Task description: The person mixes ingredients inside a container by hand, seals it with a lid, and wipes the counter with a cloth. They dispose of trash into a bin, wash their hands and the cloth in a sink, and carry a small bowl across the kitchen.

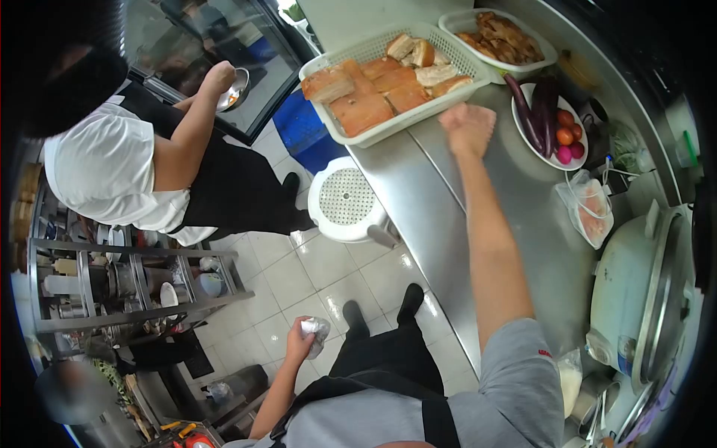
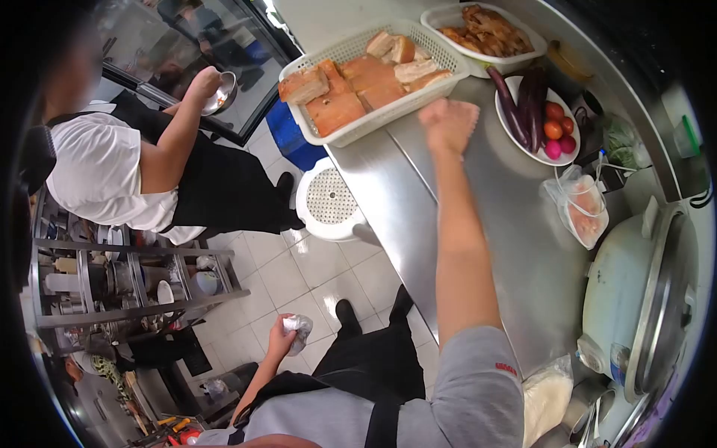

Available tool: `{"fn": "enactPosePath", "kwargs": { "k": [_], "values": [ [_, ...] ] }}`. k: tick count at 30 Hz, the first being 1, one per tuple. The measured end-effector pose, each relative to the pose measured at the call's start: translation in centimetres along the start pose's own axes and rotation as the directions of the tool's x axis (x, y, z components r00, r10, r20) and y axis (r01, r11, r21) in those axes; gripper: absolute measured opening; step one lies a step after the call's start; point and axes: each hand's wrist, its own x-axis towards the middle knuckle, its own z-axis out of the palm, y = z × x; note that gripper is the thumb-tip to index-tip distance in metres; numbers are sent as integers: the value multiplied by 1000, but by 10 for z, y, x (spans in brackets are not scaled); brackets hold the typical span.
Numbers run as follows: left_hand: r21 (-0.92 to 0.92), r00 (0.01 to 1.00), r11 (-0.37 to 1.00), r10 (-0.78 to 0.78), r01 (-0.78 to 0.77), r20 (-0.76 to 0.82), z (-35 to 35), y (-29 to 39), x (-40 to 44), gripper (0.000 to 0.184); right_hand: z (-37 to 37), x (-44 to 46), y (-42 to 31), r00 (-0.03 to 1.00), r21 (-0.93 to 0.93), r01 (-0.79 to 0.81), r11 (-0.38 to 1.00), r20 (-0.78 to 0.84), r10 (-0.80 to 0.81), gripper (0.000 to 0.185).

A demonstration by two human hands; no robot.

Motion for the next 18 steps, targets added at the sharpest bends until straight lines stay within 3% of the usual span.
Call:
{"fn": "enactPosePath", "kwargs": {
  "k": [1,2,4,6,7,9,11,12,14,15,16,17,18],
  "values": [
    [-45,1000,998,-31,31,0,2,3,-7,44,-4,-13,-26,994,16,53,998,96,-54,30],
    [-50,999,998,-41,41,4,8,-4,-15,44,21,-41,-45,967,38,195,980,-175,-186,17],
    [-61,999,997,-38,39,22,21,-18,-21,45,7,-110,-99,974,602,193,775,-25,-224,14],
    [62,995,998,-8,1,101,25,-17,-20,45,-8,-176,-125,892,477,441,761,-138,-430,36],
    [129,989,991,9,-28,145,22,-17,-17,45,-19,-194,-120,887,399,452,798,-105,-450,39],
    [88,996,995,36,-44,83,14,-26,-4,45,-47,-217,-101,948,286,319,903,-90,-306,37],
    [29,997,997,68,-69,44,0,-48,6,46,-113,-245,-59,950,547,266,794,-9,-313,27],
    [-10,995,996,90,-89,46,-6,-63,12,46,-130,-261,-34,988,871,-90,483,139,-65,21],
    [-36,995,997,75,-73,60,-19,-86,12,46,-180,-308,13,993,515,-98,852,-2,116,24],
    [-19,997,999,39,-38,67,-27,-96,9,46,-204,-331,36,976,294,-175,940,-72,204,28],
    [1,997,1000,1,-1,72,-35,-106,6,45,-236,-358,46,951,248,-215,945,-168,260,28],
    [20,997,1000,-1,0,72,-41,-119,2,45,-260,-386,69,972,67,-142,988,-178,151,31],
    [37,998,999,-1,-2,70,-44,-136,-2,45,-278,-415,100,971,-50,-197,979,-148,188,33]
  ]
}}
